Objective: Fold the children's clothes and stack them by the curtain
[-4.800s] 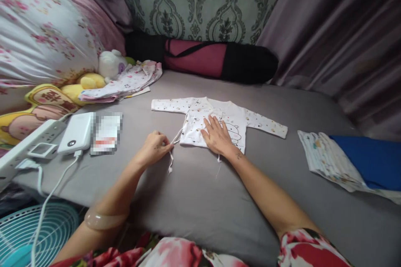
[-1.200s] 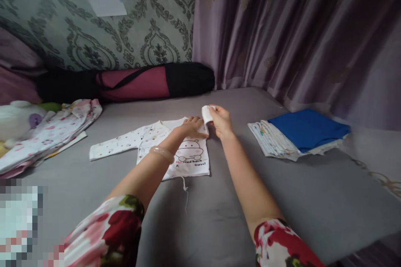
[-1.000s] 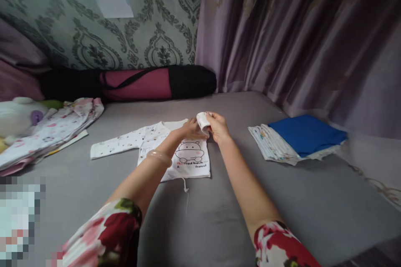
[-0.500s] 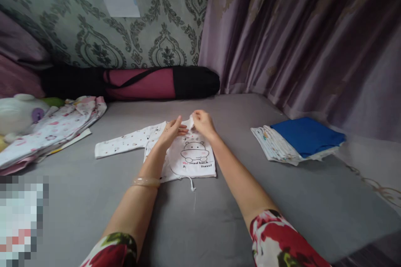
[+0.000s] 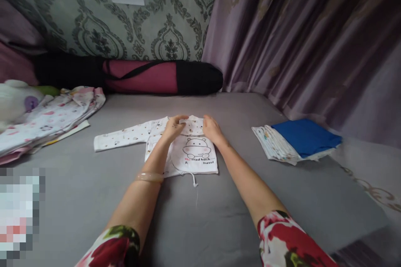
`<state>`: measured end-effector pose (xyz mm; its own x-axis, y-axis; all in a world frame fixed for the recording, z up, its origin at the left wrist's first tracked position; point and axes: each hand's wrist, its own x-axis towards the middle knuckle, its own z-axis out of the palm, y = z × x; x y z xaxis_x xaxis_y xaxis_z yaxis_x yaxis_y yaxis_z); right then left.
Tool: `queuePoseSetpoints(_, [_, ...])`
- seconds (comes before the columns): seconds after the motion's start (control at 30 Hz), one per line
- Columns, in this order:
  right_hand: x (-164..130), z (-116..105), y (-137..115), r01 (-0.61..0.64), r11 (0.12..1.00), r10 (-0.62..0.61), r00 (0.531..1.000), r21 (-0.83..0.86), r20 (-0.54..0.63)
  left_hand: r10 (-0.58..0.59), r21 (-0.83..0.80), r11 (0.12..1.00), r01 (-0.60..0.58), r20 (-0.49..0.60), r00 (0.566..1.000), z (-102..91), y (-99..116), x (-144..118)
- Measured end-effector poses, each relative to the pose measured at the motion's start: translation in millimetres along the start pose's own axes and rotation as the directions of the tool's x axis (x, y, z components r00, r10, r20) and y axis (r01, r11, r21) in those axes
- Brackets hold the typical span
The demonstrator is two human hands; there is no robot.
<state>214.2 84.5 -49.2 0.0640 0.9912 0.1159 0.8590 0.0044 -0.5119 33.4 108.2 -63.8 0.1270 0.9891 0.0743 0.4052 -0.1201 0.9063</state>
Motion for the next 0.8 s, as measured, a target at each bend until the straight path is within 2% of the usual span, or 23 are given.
queuePoseSetpoints(0.07, [-6, 14, -5, 0.081, 0.990, -0.075, 0.996, -0.118, 0.052, 0.011, 0.057, 0.998, -0.009, -0.033, 0.999, -1.5, 0, 0])
queuePoseSetpoints(0.13, [-8, 23, -6, 0.097, 0.976, -0.082, 0.993, -0.193, 0.085, 0.020, 0.129, 0.992, -0.014, -0.045, 0.999, -3.8, 0, 0])
queuePoseSetpoints(0.37, [-11, 31, 3, 0.097, 0.960, -0.073, 0.992, -0.262, 0.101, 0.042, 0.363, 0.931, -0.038, -0.002, 0.999, -9.8, -9, 1])
queuePoseSetpoints(0.57, [-12, 34, 4, 0.082, 0.961, -0.051, 0.991, -0.265, 0.123, 0.081, 0.412, 0.910, -0.044, -0.073, 0.994, -5.7, -21, 3])
queuePoseSetpoints(0.67, [-9, 31, 3, 0.069, 0.960, -0.029, 0.989, -0.271, 0.147, 0.053, 0.423, 0.906, -0.012, -0.086, 0.995, -5.2, -20, 2])
queuePoseSetpoints(0.8, [-6, 24, -8, 0.082, 0.959, -0.032, 0.982, -0.270, 0.185, -0.024, 0.440, 0.897, 0.039, -0.040, 0.999, -12.7, -12, 0])
